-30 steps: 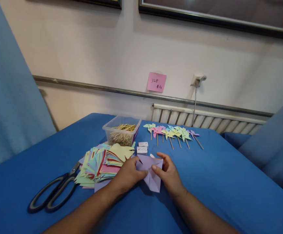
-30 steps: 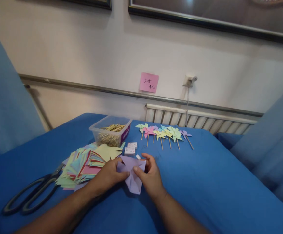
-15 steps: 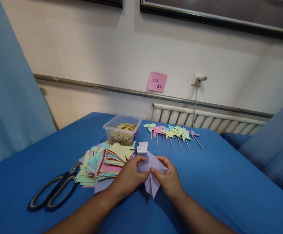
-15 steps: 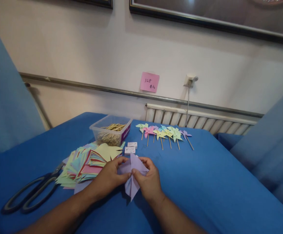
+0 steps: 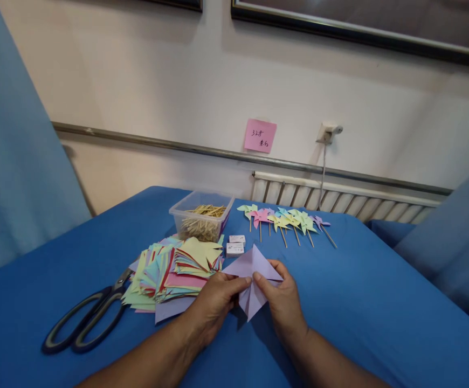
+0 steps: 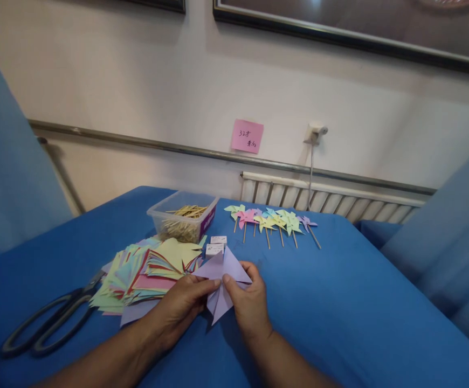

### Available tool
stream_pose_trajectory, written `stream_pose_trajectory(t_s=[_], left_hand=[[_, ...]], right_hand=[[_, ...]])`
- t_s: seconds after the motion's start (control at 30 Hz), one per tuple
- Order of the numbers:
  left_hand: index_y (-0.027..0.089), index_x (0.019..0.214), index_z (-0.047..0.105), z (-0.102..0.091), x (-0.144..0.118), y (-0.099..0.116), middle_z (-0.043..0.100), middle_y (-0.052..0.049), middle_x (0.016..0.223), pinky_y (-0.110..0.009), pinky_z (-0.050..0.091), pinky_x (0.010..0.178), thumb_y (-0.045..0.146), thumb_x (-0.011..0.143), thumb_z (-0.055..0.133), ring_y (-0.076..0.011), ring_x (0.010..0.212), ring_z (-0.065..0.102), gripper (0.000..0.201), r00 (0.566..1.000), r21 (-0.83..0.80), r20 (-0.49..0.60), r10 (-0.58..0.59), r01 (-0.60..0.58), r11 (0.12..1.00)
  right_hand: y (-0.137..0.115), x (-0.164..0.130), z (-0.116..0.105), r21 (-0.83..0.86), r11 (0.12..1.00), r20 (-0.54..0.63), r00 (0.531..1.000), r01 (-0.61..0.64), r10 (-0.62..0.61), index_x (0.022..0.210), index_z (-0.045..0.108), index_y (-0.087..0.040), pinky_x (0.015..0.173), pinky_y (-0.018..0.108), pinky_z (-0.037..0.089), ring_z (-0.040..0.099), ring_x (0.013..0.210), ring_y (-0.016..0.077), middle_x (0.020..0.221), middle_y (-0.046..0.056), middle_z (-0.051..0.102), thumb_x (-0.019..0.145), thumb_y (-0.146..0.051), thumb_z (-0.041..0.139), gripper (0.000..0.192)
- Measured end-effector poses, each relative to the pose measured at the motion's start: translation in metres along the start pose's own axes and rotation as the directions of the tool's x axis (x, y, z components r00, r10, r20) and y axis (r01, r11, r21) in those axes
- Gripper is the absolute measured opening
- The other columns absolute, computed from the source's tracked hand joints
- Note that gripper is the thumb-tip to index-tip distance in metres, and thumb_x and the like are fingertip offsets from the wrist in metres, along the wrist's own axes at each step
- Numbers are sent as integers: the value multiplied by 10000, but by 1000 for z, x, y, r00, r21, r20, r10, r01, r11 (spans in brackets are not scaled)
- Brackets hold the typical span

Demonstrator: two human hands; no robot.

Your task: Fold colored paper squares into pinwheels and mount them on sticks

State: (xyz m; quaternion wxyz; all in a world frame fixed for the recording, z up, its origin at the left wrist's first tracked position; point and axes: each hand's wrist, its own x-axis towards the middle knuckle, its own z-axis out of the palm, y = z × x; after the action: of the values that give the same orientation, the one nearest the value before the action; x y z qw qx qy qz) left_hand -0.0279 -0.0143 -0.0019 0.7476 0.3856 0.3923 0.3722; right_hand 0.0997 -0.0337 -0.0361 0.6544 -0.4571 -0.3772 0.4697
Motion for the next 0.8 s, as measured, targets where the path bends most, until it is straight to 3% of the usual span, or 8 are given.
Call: stream_pose_trajectory(t_s=[0.17,0.3,0.43,0.57,0.63,0.8], left_hand=[[86,715,683,-5,2,9,697,-83,641,-260,464,600,208,648,695,-169,595,621,140,997,-69,-61,52,-56,996],[101,845,682,-13,2,21,718,-71,724,-278,486,661,208,665,688,-180,673,643,209,992,-170,-94,81,-96,981],[134,850,682,-18,2,28,721,-50,758,-262,486,646,237,681,686,-164,672,639,198,991,-192,-103,83,-102,976],[127,799,685,-17,2,25,712,-40,723,-261,485,654,225,671,694,-159,667,629,161,994,-197,-78,74,-88,976],[114,791,684,-15,2,22,709,-48,715,-262,481,652,228,666,699,-161,673,627,169,996,-183,-51,70,-78,980],[104,680,670,-8,1,17,667,-28,592,-234,450,582,231,650,711,-124,554,583,137,998,-121,-39,47,-52,991]], right_hand=[[-4,-3,-2,-40,992,11,992,124,-123,1156,479,-214,716,290,489,595,843,173,1029,59,611,811,-348,578,383],[-2,-5,-1,-138,963,101,970,234,-221,1235,414,-244,745,303,474,579,821,157,1071,63,566,828,-279,547,429],[0,-10,1,-303,866,299,902,399,-311,1200,479,-248,767,306,453,562,794,153,978,42,578,810,-178,534,400],[-3,-14,1,-330,783,422,824,527,-377,1079,570,-243,729,282,445,549,773,151,881,20,571,795,-132,517,309],[-6,-13,1,-346,781,398,835,520,-380,1006,601,-229,713,273,441,546,761,152,843,14,569,788,-143,539,242],[-6,-6,-2,-358,848,276,912,391,-305,805,628,-182,660,255,427,535,696,145,754,12,587,799,-260,585,89]])
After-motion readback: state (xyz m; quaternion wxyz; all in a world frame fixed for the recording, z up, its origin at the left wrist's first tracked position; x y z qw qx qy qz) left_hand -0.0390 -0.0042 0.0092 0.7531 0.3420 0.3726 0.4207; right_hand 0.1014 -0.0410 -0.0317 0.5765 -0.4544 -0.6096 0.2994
